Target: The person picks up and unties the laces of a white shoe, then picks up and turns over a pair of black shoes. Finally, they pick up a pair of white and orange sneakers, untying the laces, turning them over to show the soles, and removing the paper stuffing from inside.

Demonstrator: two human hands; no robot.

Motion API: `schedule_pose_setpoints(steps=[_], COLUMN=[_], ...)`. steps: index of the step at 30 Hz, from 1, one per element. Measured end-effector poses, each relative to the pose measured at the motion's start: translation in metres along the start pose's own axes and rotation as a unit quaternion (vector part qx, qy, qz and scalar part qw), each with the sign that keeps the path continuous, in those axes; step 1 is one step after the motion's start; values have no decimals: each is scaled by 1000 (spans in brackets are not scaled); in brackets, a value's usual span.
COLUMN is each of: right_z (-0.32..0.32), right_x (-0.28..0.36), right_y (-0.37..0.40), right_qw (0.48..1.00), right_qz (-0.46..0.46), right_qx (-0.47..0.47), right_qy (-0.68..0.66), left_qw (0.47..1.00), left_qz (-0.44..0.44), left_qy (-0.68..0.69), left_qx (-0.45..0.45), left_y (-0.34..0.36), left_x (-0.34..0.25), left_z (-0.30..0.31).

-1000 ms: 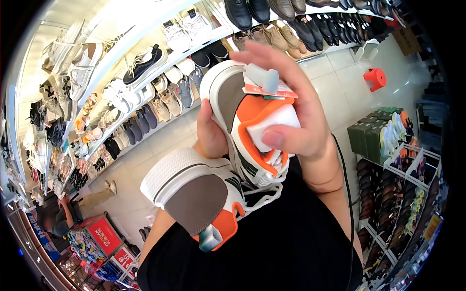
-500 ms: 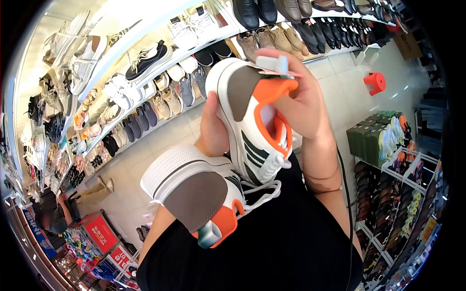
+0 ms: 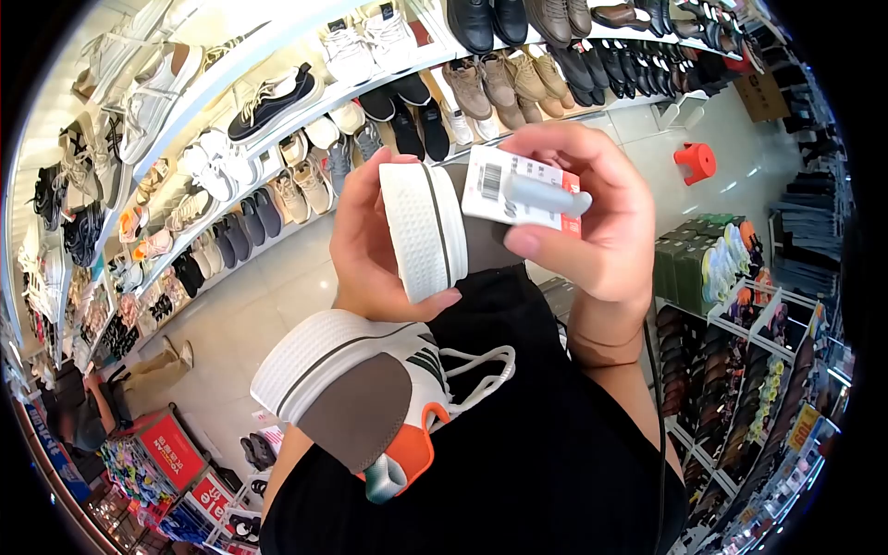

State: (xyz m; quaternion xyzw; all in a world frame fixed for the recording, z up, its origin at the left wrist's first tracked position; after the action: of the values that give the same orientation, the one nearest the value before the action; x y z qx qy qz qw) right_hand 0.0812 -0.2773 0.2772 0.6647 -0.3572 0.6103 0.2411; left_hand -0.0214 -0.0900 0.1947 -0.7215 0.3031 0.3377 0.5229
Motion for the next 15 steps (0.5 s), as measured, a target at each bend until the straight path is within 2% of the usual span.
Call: schedule_pose_setpoints(steps=[3, 7, 11, 15], right_z=[-16, -37, -59, -76], right_x=[0, -5, -4, -15], right_y=[5, 4, 10, 9], right_qw=[998, 990, 989, 985], right_qz=[41, 99, 78, 114], right_qx=[38, 86, 103, 115], right_qy=[-22, 55, 71, 54], left_qw=[1000, 986, 977, 972], left_qz=[1, 98, 106, 102], left_qy=[5, 91, 130, 140], left_qx=[-1, -100, -134, -160], left_y=[10, 28, 41, 50], left_x=[-7, -17, -25, -36], left_z=[12, 20, 29, 34])
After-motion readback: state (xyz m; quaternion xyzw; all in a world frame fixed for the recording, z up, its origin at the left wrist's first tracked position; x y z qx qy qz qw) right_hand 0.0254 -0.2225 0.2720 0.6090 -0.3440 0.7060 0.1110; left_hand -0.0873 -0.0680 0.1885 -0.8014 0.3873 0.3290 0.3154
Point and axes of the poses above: each hand's wrist, its own y-axis away from the middle knuckle, its own z-axis out of the back of the hand, x = y × z, the point moved 2 cm from there along -y, towards the middle knuckle, and after that the axes turned 9 degrees about -z, right-handed, at the moved point
